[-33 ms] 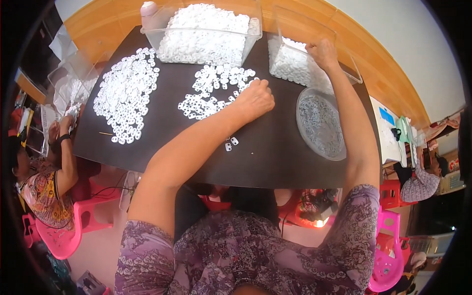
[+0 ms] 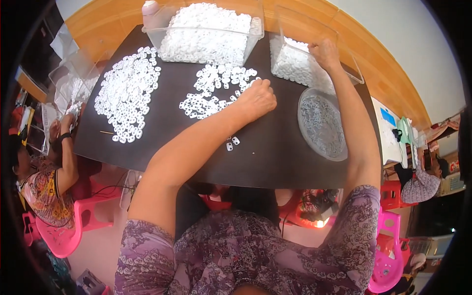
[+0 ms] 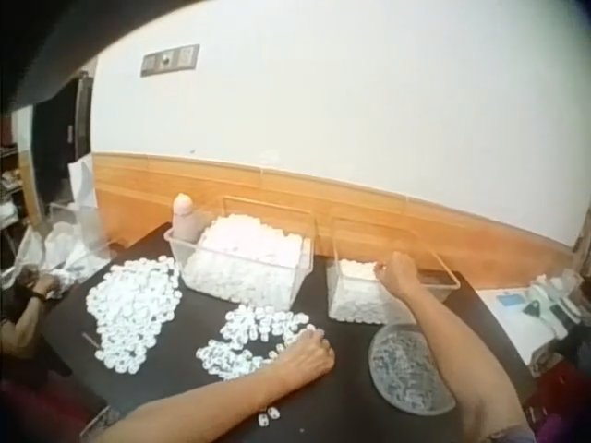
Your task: Assembling small white plastic components by pressing two pieces together by hand.
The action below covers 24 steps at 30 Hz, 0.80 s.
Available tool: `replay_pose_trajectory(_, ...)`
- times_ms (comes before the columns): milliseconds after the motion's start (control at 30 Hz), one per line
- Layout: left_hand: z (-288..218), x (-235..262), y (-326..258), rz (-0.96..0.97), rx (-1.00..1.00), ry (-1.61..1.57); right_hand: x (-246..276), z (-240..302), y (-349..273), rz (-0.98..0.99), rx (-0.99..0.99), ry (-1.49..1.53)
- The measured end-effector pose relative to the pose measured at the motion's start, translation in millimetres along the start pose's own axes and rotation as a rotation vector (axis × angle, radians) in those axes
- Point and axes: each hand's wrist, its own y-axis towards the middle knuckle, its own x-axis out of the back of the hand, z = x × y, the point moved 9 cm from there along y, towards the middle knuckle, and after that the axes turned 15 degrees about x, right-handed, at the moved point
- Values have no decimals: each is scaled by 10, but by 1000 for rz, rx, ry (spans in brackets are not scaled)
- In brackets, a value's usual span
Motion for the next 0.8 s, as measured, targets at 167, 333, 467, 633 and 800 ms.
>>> replay_pose_trajectory(167,-39,210,-146,-30,37,-69,392,543,-115,-244,150,-309)
replay_pose_trajectory(333,178,811,-757,-172,146,-368,-26,1685,-483,-192,437,190)
replay_pose_trajectory(467,432,1020,-1268,-196,342,-620,-726,1733,-597,-12,280,173)
replay_pose_trajectory(633,665,1178,-1722,-228,586,-820,-869,1944,-691,34,295,116)
replay_pose_trajectory(800,679,1191,-1882,-239,653,-880,-681,2272,-773,74,316,356)
